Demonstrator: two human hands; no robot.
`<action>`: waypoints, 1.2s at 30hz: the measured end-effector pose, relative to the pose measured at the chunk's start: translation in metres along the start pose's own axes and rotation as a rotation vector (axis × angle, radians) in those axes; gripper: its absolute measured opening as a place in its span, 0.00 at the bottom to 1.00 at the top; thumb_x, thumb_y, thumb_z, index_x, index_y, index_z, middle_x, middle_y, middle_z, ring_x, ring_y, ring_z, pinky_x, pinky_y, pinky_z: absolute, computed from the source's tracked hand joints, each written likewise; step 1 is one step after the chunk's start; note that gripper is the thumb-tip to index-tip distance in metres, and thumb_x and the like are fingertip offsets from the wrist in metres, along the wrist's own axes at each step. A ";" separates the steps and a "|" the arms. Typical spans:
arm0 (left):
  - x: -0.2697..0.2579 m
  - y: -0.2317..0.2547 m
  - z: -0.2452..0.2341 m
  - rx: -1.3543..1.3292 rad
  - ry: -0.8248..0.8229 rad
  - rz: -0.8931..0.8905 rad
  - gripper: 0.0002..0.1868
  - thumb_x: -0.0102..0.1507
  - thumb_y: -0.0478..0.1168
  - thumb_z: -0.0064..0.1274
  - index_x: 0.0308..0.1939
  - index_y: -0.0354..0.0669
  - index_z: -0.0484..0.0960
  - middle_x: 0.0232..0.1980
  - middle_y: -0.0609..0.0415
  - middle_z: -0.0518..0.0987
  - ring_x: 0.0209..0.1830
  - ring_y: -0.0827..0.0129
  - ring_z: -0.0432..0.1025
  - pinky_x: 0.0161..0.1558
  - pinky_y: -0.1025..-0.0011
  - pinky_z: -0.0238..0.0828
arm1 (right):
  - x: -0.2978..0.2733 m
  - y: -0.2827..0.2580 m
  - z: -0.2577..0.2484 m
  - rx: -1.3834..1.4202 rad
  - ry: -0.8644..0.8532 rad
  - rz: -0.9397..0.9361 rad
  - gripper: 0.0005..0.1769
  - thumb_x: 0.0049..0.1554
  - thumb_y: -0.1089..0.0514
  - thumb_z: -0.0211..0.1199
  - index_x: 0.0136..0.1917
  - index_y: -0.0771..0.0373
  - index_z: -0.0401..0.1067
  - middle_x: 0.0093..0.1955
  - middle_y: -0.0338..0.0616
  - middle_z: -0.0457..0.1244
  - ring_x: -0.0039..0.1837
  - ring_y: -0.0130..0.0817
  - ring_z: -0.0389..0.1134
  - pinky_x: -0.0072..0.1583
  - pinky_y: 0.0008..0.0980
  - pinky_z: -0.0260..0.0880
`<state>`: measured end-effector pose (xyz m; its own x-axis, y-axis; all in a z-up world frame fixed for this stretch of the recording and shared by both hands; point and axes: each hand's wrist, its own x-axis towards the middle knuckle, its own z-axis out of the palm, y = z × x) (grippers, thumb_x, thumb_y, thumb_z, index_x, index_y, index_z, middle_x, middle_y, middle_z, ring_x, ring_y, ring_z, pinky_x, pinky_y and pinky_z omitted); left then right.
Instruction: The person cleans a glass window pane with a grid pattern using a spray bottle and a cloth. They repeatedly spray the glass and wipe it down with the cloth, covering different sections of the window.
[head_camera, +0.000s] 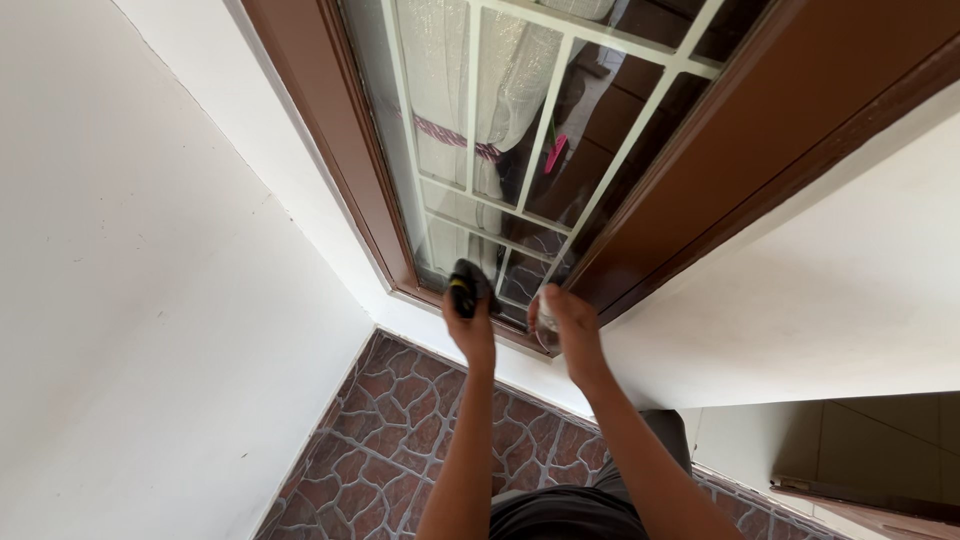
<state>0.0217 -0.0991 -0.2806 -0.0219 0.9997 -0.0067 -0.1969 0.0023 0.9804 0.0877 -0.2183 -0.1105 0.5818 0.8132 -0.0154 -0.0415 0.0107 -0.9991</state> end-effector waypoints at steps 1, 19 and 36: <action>0.004 0.002 -0.005 -0.025 0.018 -0.053 0.29 0.60 0.34 0.63 0.62 0.37 0.69 0.59 0.50 0.72 0.57 0.66 0.70 0.58 0.69 0.68 | 0.006 0.004 0.006 -0.028 0.019 0.010 0.31 0.65 0.37 0.51 0.35 0.64 0.73 0.30 0.41 0.64 0.33 0.26 0.65 0.37 0.26 0.64; -0.004 0.045 0.004 -0.106 0.045 -0.321 0.32 0.62 0.42 0.60 0.68 0.34 0.68 0.61 0.46 0.76 0.60 0.62 0.72 0.61 0.67 0.67 | -0.006 -0.012 -0.017 -0.267 -0.154 0.226 0.27 0.54 0.42 0.63 0.61 0.56 0.63 0.47 0.41 0.70 0.44 0.27 0.72 0.44 0.30 0.75; 0.036 0.144 0.042 0.006 0.086 0.404 0.26 0.67 0.42 0.56 0.65 0.34 0.66 0.60 0.43 0.71 0.59 0.58 0.71 0.59 0.63 0.72 | -0.047 -0.103 -0.060 -0.218 0.115 -0.097 0.25 0.62 0.51 0.58 0.69 0.63 0.67 0.47 0.45 0.67 0.41 0.29 0.68 0.40 0.29 0.70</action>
<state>0.0334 -0.0622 -0.1320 -0.1781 0.9146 0.3630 -0.1504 -0.3898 0.9085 0.1128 -0.2926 -0.0097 0.6636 0.7428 0.0890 0.1879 -0.0503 -0.9809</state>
